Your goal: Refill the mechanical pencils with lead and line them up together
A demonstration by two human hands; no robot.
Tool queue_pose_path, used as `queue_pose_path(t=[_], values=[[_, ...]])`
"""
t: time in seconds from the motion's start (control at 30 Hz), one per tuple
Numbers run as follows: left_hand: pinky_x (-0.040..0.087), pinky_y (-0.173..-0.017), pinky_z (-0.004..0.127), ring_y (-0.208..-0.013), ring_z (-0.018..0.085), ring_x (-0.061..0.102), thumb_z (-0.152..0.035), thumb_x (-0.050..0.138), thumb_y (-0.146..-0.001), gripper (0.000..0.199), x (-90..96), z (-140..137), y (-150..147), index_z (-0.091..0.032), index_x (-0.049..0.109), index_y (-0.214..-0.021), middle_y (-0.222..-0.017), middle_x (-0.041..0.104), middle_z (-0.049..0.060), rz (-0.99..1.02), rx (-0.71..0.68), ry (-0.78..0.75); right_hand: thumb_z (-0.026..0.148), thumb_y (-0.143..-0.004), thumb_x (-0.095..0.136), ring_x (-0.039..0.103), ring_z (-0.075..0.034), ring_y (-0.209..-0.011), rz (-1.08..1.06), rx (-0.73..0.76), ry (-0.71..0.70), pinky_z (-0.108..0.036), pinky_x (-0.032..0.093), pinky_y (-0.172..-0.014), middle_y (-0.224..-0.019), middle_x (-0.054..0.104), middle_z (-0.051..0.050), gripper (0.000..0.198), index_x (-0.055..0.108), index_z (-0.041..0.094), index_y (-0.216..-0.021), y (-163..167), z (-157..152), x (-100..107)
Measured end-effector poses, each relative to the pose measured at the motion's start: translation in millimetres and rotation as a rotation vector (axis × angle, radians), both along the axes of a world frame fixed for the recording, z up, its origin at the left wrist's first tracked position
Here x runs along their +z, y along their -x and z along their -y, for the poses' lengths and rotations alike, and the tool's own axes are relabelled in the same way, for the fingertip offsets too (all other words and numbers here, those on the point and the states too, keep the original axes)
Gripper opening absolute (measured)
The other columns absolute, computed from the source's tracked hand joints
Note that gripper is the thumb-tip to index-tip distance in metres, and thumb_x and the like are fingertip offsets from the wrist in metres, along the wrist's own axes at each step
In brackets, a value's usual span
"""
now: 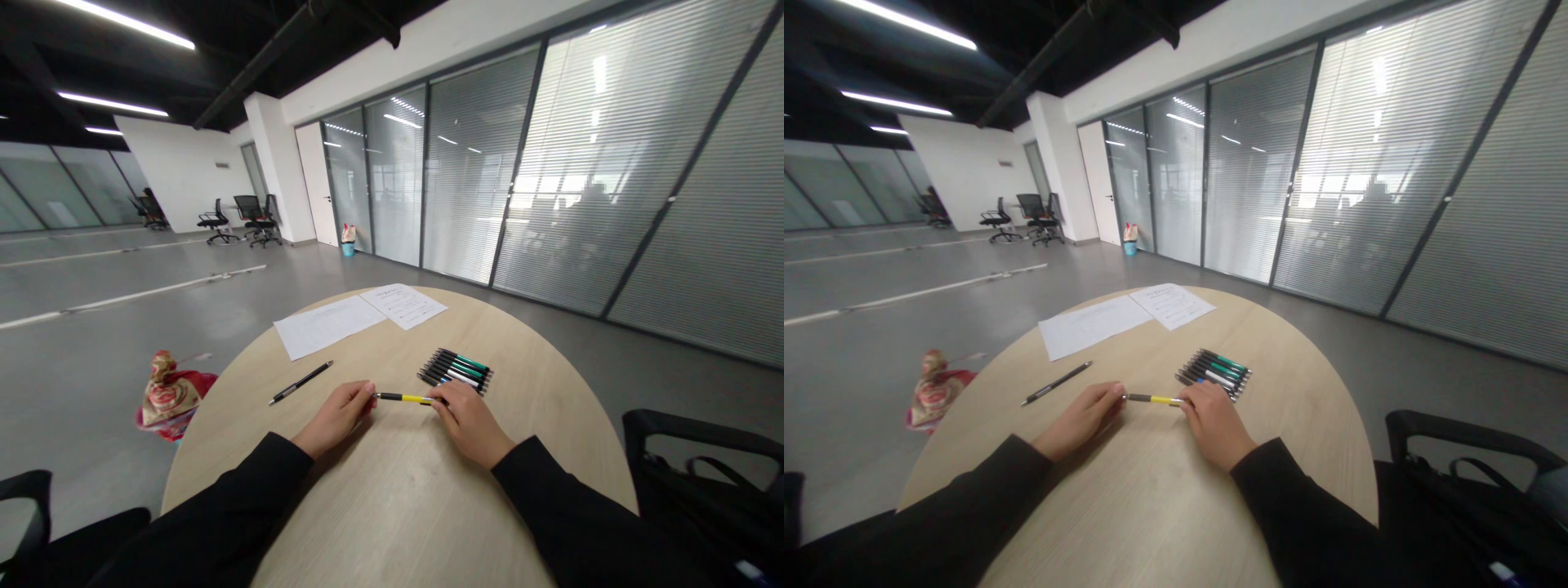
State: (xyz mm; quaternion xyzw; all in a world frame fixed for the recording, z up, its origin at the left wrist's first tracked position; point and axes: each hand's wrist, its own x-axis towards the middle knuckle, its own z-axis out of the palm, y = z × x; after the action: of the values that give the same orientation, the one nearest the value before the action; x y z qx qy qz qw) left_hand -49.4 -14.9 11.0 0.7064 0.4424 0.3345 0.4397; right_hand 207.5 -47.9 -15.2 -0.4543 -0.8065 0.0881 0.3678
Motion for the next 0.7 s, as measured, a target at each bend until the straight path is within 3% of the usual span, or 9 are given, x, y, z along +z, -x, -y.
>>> queue_pose_path(t=[0.1, 0.2, 0.33, 0.4, 0.53, 0.7], values=[[0.028, -0.051, 0.024, -0.053, 0.012, 0.035, -0.05, 0.052, -0.092, 0.039, 1.4, 0.0, 1.9, -0.018, 0.053, -0.069, -0.056, 0.042, -0.005, -0.056, -0.028, -0.023, 0.017, -0.097, 0.051, 0.059, -0.024, -0.093, 0.0, -0.002, 0.002, -0.038, 0.043, -0.086, -0.096, 0.069, -0.009, 0.015, 0.066, 0.016, -0.097, 0.0, -0.1, 0.5], [0.034, -0.058, 0.024, -0.062, 0.013, 0.042, -0.042, 0.062, -0.087, 0.025, 1.2, -0.9, 3.4, -0.018, 0.056, -0.084, -0.069, 0.049, -0.003, 0.022, -0.102, -0.061, 0.016, -0.096, 0.051, 0.059, -0.023, -0.092, -0.001, -0.005, 0.001, -0.037, 0.043, -0.086, -0.095, 0.069, -0.009, 0.014, 0.066, 0.017, -0.096, -0.5, -0.8, -0.3], [0.036, -0.062, 0.024, -0.067, 0.013, 0.045, -0.039, 0.068, -0.082, 0.027, -1.1, -2.6, 4.6, -0.019, 0.055, -0.096, -0.08, 0.052, -0.002, 0.051, -0.107, -0.073, 0.017, -0.096, 0.052, 0.06, -0.023, -0.092, 0.002, -0.008, 0.0, -0.036, 0.043, -0.085, -0.094, 0.069, -0.008, 0.013, 0.066, 0.017, -0.096, -1.0, -1.3, -1.4], [0.035, -0.059, 0.024, -0.062, 0.013, 0.043, -0.044, 0.062, -0.087, 0.027, -1.8, -3.3, 5.0, -0.018, 0.056, -0.09, -0.072, 0.051, -0.003, 0.006, -0.084, -0.048, 0.017, -0.096, 0.052, 0.06, -0.023, -0.092, 0.003, -0.009, 0.002, -0.036, 0.043, -0.085, -0.095, 0.069, -0.008, 0.013, 0.066, 0.017, -0.096, -1.0, -1.2, -1.5], [0.03, -0.054, 0.026, -0.054, 0.013, 0.039, -0.053, 0.046, -0.094, 0.044, -0.4, -2.6, 4.7, -0.017, 0.057, -0.072, -0.059, 0.046, -0.003, -0.076, -0.037, -0.024, 0.016, -0.096, 0.052, 0.059, -0.023, -0.092, 0.006, -0.007, 0.008, -0.037, 0.043, -0.086, -0.096, 0.069, -0.008, 0.014, 0.066, 0.017, -0.097, -1.0, -1.0, -1.1], [0.027, -0.053, 0.026, -0.053, 0.013, 0.037, -0.051, 0.051, -0.091, 0.041, 4.7, 0.9, 3.7, -0.018, 0.055, -0.068, -0.056, 0.044, -0.004, -0.121, -0.052, -0.062, 0.017, -0.097, 0.051, 0.06, -0.023, -0.092, 0.011, 0.001, 0.0, -0.036, 0.043, -0.086, -0.095, 0.069, -0.008, 0.015, 0.066, 0.018, -0.096, -1.4, -1.1, -1.7]])
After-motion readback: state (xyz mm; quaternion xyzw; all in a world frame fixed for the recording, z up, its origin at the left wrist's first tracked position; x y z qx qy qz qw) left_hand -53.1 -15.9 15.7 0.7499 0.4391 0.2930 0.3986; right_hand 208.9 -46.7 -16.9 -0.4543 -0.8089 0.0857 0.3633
